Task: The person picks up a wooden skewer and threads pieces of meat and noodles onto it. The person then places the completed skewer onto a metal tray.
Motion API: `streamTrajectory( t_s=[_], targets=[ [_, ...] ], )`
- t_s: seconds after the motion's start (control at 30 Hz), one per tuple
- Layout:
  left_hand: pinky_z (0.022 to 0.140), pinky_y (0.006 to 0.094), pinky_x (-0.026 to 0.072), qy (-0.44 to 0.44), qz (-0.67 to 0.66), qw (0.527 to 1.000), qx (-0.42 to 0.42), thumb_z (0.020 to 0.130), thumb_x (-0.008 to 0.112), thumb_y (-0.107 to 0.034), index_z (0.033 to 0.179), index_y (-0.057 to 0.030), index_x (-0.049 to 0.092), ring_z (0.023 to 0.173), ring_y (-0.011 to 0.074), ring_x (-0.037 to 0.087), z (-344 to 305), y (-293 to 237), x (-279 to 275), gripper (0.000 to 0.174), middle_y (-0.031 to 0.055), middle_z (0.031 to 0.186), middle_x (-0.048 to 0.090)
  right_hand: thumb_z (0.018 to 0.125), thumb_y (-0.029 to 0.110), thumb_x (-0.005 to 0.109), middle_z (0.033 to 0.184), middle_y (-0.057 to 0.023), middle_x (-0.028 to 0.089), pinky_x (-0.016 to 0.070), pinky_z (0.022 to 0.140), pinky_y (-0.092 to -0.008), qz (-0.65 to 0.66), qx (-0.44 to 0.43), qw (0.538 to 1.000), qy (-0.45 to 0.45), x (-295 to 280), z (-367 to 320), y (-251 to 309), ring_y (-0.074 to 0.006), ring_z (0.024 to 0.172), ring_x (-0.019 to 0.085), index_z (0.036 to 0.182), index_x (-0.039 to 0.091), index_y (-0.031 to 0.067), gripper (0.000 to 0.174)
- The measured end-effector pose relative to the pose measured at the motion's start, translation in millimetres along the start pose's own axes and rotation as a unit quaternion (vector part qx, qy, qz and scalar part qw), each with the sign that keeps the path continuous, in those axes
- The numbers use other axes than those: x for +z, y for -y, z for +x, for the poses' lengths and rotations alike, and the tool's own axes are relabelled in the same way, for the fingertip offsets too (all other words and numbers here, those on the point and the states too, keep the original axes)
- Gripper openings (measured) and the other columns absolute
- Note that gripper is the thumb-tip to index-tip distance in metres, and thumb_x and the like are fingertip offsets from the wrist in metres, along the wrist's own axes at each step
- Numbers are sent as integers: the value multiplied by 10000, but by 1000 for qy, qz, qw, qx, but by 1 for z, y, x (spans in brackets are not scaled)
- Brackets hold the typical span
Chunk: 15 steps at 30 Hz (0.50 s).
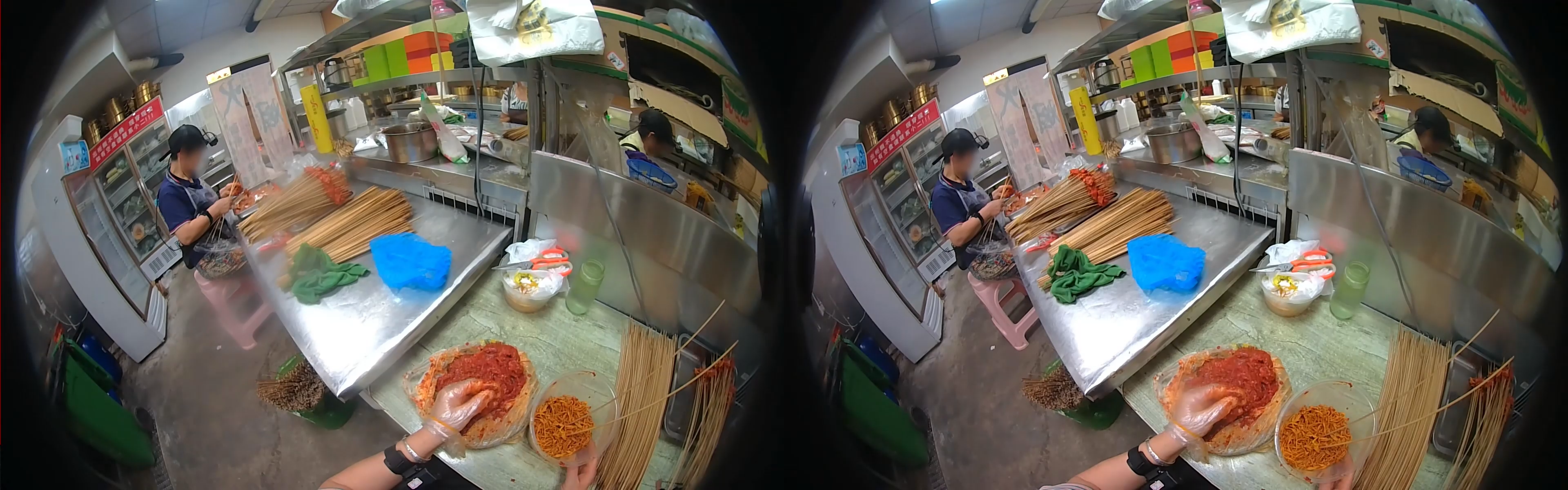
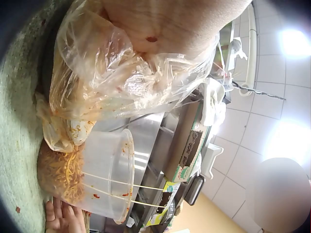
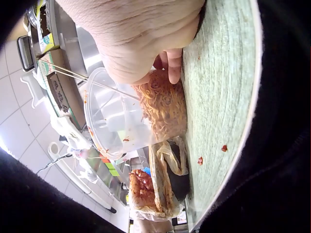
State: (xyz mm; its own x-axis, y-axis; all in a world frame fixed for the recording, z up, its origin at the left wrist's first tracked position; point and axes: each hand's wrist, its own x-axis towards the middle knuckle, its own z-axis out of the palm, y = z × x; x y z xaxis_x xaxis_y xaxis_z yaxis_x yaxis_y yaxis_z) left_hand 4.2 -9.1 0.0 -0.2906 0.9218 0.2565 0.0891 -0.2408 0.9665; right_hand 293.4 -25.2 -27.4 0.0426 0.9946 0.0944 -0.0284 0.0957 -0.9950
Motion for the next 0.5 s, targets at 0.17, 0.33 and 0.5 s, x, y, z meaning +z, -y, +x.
streamTrajectory(
  t_s=[0.17,0.33,0.5],
  targets=[
    [666,241,454,10,2,1000,-18,867,591,-101,962,40,617,748,86,530,0,5,-2,172,39,842,609,892,124,559,1152,-108,540,413,879,-287,-15,11,1000,-5,0,-1,2,-177,1028,505,1231,465,-36,386],
    [677,245,457,8,5,1000,-24,867,592,-107,982,41,613,756,88,535,0,-2,-1,189,45,861,617,889,116,557,1203,-119,513,402,898,-299,-22,-2,1000,-1,3,-1,10,-190,1068,485,1241,458,-39,397],
    [688,247,460,6,5,1000,-11,866,594,-112,986,41,613,764,92,540,0,4,-1,195,48,870,622,885,106,555,1248,-129,488,389,927,-309,-25,5,1000,1,3,-1,14,-203,1113,465,1249,453,-37,404]
  ],
)
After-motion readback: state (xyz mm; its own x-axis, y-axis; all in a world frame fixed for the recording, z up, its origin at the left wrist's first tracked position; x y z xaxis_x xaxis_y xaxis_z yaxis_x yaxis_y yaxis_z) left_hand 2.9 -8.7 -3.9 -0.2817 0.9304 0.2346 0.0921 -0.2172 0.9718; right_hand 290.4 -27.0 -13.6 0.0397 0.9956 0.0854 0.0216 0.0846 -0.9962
